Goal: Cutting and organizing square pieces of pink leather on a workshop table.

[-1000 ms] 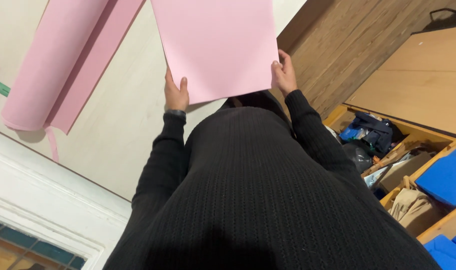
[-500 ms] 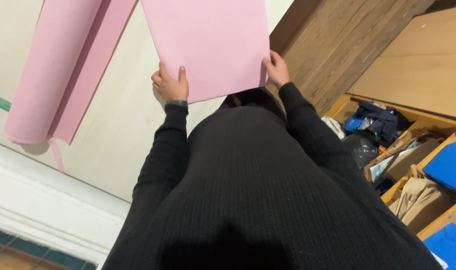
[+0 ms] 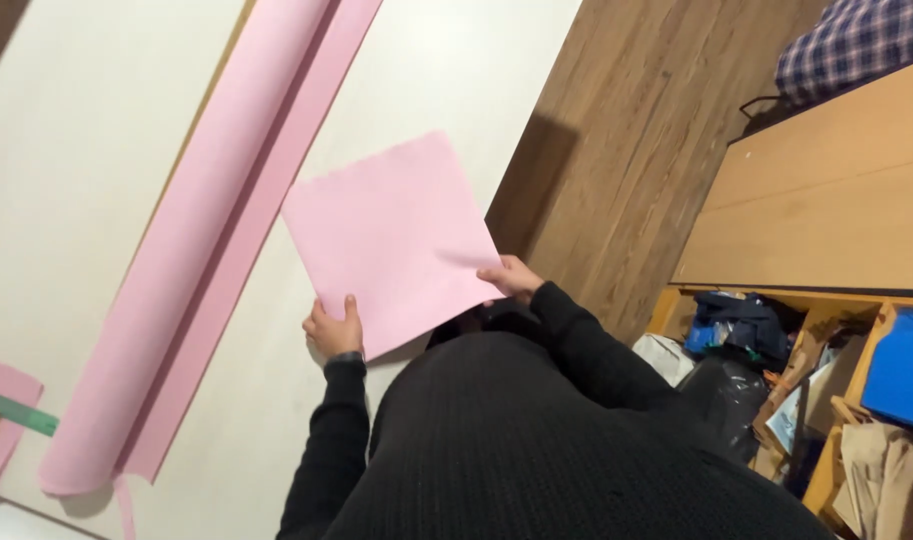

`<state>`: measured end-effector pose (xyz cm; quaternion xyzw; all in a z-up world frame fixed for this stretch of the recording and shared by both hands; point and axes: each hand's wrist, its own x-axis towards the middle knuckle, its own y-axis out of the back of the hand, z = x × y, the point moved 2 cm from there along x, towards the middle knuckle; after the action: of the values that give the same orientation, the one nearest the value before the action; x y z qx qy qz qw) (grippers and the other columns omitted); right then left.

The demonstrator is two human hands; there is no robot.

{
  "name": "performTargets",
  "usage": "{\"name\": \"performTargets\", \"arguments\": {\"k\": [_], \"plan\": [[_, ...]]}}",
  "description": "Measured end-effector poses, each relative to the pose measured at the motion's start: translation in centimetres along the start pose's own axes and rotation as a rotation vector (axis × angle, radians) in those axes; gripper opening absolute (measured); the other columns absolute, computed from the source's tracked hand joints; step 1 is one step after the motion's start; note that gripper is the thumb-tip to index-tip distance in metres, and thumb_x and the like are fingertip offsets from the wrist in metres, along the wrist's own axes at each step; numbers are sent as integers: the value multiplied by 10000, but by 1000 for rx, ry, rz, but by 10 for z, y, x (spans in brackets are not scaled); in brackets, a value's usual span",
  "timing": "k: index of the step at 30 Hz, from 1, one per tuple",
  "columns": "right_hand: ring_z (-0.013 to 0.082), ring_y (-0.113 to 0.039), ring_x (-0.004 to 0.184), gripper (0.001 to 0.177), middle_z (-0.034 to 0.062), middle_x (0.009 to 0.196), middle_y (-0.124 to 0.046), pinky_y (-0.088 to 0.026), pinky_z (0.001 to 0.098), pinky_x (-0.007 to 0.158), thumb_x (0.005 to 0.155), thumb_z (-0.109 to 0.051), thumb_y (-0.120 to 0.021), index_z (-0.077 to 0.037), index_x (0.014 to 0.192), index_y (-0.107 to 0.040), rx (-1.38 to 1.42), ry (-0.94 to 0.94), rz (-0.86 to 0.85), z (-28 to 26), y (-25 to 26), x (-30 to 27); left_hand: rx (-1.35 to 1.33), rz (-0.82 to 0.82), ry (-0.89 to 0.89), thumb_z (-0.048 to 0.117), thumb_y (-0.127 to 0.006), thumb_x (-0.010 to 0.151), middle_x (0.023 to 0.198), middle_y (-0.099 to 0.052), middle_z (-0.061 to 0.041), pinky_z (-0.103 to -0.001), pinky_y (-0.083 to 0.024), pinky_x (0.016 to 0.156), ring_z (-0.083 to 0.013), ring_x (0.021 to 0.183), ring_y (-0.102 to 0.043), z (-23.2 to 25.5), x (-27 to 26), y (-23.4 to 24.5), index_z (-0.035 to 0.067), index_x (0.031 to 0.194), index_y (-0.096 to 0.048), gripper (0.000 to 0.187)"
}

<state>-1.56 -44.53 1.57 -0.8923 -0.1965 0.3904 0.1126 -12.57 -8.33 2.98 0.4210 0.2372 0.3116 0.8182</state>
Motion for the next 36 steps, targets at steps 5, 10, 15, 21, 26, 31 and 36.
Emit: {"name": "performTargets", "arguments": {"k": [5,10,15,21,26,31,36], "plan": [[192,-716,760,409,139,1029,-733,-599,317,543,950,-112,-676,88,1300,-609,6,-53,51,-46,31,-44,20,-97,103,500,-752,881,1331,-590,-252,-492,-442,1073,-413,1230,-572,36,-7,-16,24,1380,-587,709],[151,-690,694,371,118,959,-729,-570,276,496,942,-127,-698,84,1241,-637,82,-33,151,-98,101,-104,-478,-464,274,400,-732,945,1340,-622,-280,-436,-513,1014,-352,1206,-636,94,11,-95,-118,1374,-519,705],[128,-676,659,370,95,929,-721,-553,274,455,926,-140,-698,67,1227,-642,157,-6,317,-133,196,-144,-894,-948,387,244,-688,909,1299,-690,-189,-385,-571,920,-263,1096,-698,241,13,-161,-63,1377,-563,573],[98,-672,644,373,85,925,-724,-521,235,441,941,-176,-703,57,1225,-643,261,111,441,-169,339,-168,-600,-977,27,162,-669,925,1164,-734,-228,-417,-606,847,-295,969,-732,461,14,-249,-83,1317,-576,472],[107,-630,623,331,76,922,-719,-485,254,418,937,-190,-702,0,1202,-645,359,163,593,-222,457,-177,-577,-1018,-247,176,-707,901,1147,-742,-188,-379,-589,880,-255,1006,-728,626,-8,-312,-62,1283,-617,459],[77,-645,641,298,47,935,-710,-453,231,409,938,-179,-680,-25,1188,-636,404,181,627,-310,536,-154,-626,-923,-356,173,-710,900,1161,-734,-179,-370,-580,900,-238,1035,-723,751,3,-352,-48,1319,-585,490],[89,-616,612,319,51,903,-708,-447,235,404,945,-191,-682,-27,1214,-628,380,213,599,-384,639,-83,-823,-938,-392,163,-707,910,1179,-733,-180,-370,-588,912,-244,1054,-721,862,48,-425,-60,1339,-563,505]]}}
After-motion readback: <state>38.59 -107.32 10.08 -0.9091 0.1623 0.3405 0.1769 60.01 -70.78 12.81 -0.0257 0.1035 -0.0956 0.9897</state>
